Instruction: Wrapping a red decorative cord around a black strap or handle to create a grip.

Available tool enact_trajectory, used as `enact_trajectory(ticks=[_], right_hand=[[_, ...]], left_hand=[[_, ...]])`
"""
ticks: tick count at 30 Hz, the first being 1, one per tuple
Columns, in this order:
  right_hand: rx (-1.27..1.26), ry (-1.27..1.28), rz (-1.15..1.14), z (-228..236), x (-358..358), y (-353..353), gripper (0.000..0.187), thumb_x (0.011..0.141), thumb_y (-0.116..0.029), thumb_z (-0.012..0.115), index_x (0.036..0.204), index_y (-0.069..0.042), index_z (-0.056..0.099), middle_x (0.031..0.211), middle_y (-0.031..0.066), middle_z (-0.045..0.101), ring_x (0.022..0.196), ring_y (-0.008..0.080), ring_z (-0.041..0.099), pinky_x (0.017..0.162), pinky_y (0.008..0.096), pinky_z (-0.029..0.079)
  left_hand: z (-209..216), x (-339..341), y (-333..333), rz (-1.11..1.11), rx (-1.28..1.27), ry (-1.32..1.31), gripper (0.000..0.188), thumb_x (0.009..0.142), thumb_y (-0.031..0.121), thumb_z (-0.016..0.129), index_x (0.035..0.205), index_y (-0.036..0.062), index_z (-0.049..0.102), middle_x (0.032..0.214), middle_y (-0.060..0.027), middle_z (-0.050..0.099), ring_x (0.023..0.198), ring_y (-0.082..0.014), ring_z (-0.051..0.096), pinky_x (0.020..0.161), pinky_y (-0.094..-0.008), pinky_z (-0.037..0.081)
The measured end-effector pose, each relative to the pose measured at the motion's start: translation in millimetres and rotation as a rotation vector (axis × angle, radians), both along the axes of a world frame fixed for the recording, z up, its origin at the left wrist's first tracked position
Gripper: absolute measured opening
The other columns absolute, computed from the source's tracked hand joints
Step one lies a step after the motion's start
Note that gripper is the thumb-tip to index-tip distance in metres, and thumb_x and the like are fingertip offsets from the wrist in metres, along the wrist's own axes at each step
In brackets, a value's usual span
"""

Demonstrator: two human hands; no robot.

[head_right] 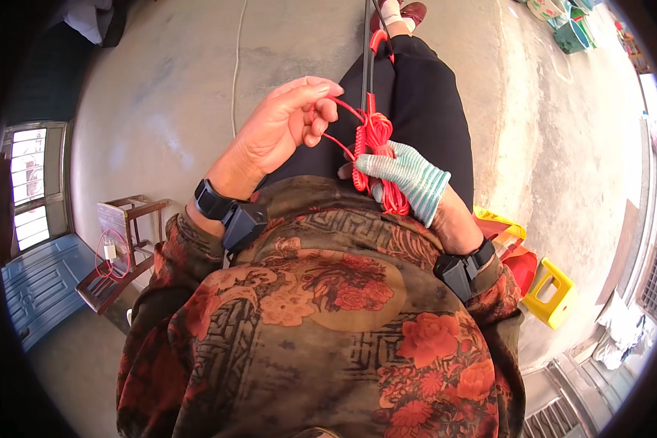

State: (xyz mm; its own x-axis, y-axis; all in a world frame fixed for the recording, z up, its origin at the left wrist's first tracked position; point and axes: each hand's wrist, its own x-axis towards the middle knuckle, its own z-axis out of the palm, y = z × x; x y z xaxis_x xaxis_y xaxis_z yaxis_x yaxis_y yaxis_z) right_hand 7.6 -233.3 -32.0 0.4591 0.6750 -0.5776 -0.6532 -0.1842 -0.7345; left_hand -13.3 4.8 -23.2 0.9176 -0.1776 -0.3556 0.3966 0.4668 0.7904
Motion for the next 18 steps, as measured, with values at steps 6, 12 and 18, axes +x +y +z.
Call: enact_trajectory(ticks=[6,12,18], right_hand=[[-0.039,-0.018,-0.001,-8.6,-1.6,0.0,0.047,0.086,-0.04,0.073,0.114,-0.003,0.066,0.097,0.0084,0.074,0.066,0.0063,0.058,0.055,0.0196,0.043],[0.085,0.077,-0.104,-18.5,-4.6,-3.4,0.035,0.09,-0.025,0.074,0.11,0.002,0.064,0.097,0.0124,0.068,0.091,0.0222,0.067,0.086,0.0329,0.053],[0.044,0.041,-0.066,-23.1,-2.4,-3.1,0.034,0.089,-0.025,0.075,0.108,0.001,0.064,0.096,0.0112,0.067,0.09,0.0201,0.067,0.085,0.0323,0.053]], left_hand=[[7.5,-12.0,3.9,-0.017,0.094,-0.003,0.021,0.099,0.022,0.06,0.112,0.0057,0.063,0.078,0.0011,0.059,0.057,-0.0043,0.047,0.048,-0.0206,0.036],[-2.7,-40.1,33.4,0.003,0.077,0.104,0.018,0.099,0.018,0.06,0.112,0.0048,0.062,0.067,0.0039,0.049,0.051,-0.0017,0.04,0.043,-0.0183,0.03],[5.3,-64.3,35.4,-0.165,0.235,0.136,0.016,0.101,0.017,0.059,0.105,0.0018,0.062,0.063,0.0083,0.044,0.048,-0.0004,0.034,0.042,-0.0187,0.028]])
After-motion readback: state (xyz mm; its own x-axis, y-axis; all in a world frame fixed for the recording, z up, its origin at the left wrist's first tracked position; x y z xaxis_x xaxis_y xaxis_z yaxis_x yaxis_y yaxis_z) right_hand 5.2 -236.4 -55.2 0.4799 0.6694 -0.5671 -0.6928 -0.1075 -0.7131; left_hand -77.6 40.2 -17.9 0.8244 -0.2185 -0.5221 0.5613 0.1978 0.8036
